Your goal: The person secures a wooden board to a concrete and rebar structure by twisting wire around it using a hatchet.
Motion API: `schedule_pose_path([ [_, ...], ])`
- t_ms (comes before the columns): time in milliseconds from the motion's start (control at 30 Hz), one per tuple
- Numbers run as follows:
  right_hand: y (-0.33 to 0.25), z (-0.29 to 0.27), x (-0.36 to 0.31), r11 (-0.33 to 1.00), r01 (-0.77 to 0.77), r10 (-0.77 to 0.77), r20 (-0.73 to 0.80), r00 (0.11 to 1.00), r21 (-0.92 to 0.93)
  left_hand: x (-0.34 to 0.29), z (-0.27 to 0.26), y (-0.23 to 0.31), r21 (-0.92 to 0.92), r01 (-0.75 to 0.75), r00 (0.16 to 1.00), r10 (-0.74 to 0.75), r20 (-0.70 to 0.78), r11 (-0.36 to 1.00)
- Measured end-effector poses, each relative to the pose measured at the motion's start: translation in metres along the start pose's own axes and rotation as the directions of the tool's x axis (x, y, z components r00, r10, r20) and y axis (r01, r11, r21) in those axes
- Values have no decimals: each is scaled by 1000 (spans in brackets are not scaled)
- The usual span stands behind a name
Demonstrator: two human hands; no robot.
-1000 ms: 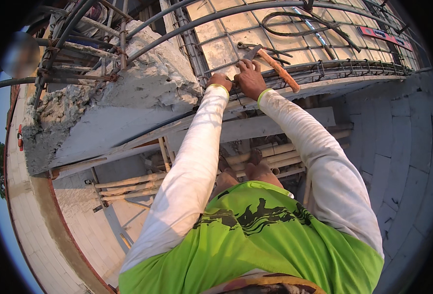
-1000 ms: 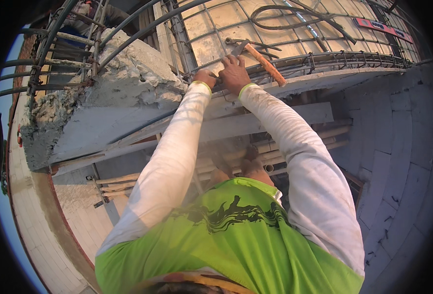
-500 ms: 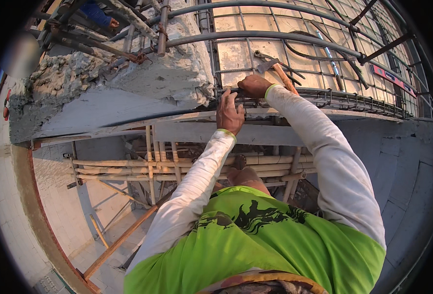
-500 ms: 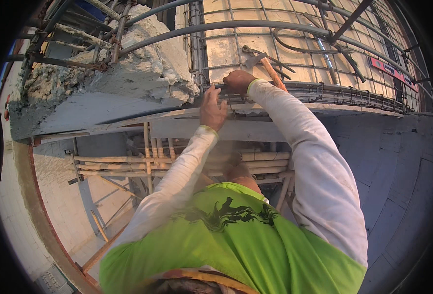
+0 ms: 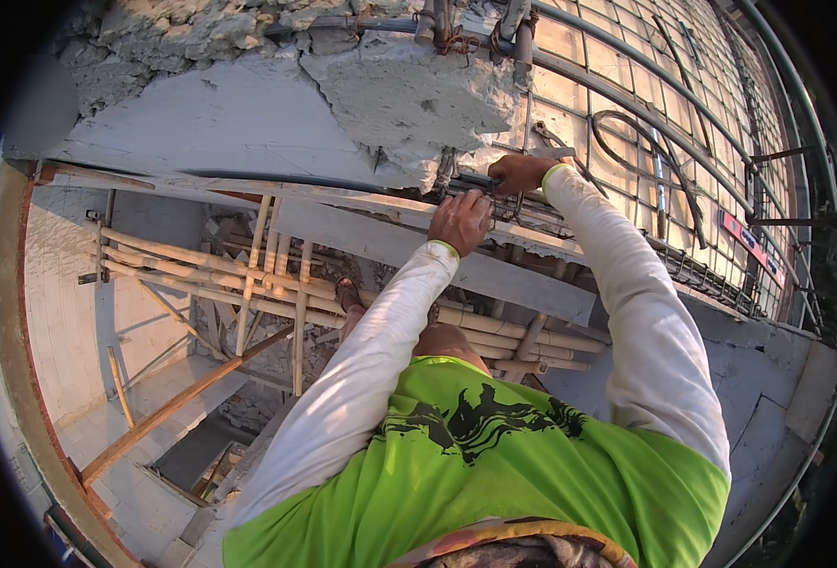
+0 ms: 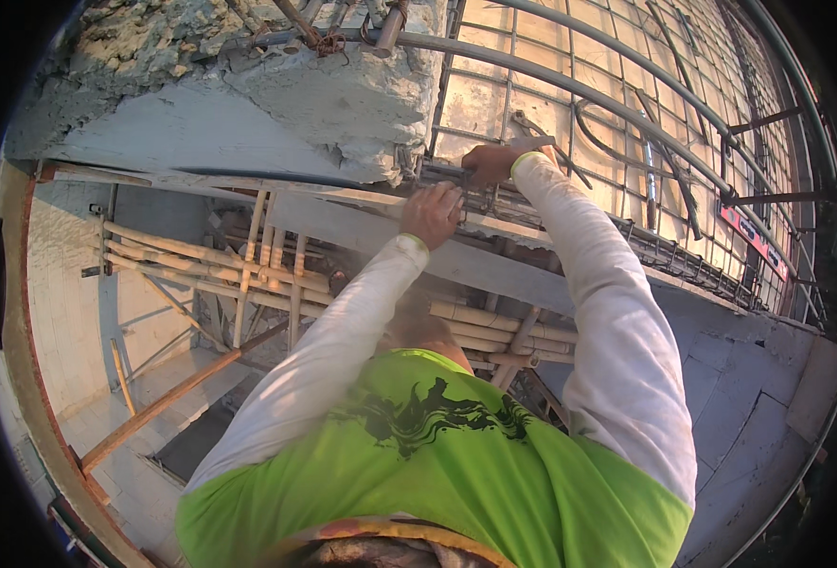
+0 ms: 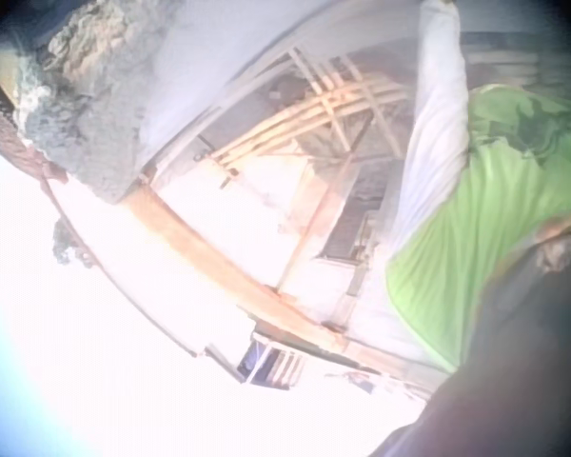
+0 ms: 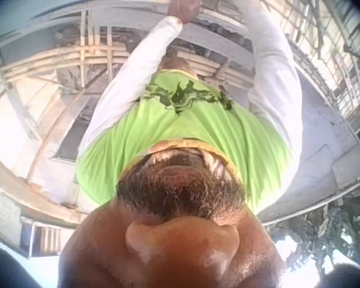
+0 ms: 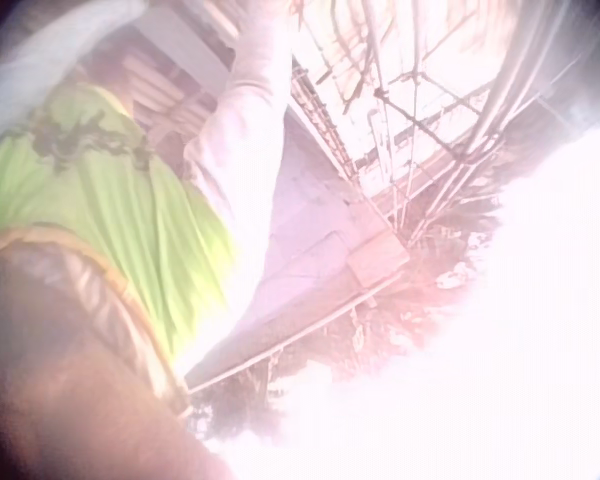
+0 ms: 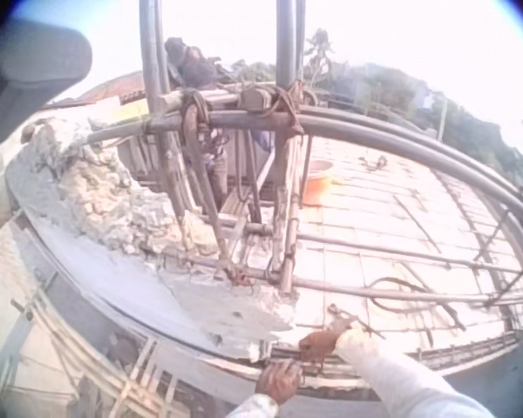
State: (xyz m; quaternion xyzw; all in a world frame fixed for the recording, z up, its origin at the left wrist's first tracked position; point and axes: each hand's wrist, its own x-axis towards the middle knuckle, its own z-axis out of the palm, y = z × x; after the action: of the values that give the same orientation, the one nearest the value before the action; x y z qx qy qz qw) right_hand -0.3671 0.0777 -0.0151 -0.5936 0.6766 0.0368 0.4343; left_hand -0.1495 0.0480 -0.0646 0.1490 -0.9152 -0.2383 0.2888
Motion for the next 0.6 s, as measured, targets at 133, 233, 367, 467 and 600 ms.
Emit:
schedule_pose_path([
  [133, 32, -20, 1, 948, 151, -193, 131, 972, 281, 3, -1, 4, 35, -28, 998, 26, 65, 999],
  [233, 36, -22, 16, 917, -8, -89, 222, 971, 399, 3, -8, 3, 18, -23, 999, 22, 32, 1000],
  [367, 63, -14, 33, 956, 59, -106, 151, 983, 286, 6, -3, 8, 5, -9, 997, 9, 71, 1000],
  [467, -45, -33, 13, 977, -20, 34, 64, 997, -214, -8, -6, -7, 39, 49, 996, -52, 67, 998],
  [600, -11, -18, 2, 829, 166, -230, -55, 972, -535, 6, -7, 9, -17, 137, 980, -133, 149, 990],
])
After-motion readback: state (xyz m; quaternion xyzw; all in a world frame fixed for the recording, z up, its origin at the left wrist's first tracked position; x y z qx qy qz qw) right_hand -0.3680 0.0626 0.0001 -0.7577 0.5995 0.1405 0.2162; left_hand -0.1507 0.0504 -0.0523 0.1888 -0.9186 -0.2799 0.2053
